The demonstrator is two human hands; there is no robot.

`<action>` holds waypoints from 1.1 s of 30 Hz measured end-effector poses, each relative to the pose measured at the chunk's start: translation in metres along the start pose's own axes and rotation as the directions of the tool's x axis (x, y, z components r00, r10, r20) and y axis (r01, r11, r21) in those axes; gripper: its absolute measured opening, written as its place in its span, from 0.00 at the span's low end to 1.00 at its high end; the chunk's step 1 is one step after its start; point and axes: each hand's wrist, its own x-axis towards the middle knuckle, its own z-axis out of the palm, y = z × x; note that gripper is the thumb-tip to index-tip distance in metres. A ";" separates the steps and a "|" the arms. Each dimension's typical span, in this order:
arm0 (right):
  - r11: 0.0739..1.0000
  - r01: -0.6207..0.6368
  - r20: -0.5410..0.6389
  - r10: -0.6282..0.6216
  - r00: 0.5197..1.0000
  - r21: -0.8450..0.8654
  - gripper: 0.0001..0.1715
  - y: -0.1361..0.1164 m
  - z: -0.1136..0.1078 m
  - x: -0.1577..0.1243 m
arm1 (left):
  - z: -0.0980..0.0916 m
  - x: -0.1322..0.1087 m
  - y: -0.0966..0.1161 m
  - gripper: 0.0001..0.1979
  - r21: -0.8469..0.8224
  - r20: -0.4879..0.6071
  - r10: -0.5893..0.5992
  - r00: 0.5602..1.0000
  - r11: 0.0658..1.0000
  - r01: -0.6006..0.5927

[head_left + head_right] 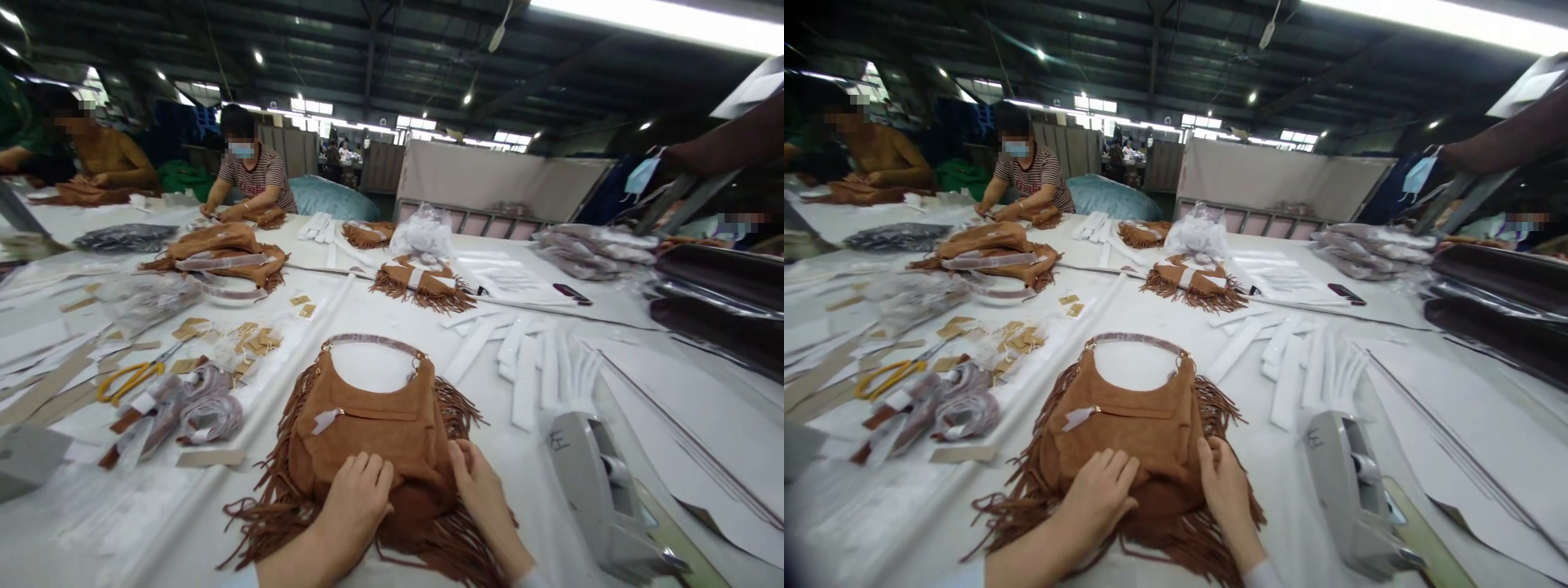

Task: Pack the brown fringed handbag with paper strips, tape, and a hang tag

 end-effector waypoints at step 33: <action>0.999 0.043 0.038 -0.042 0.998 -0.028 0.07 -0.001 0.058 0.050 | 0.013 0.040 -0.015 0.13 -0.133 0.262 -0.016 0.965 0.990 0.053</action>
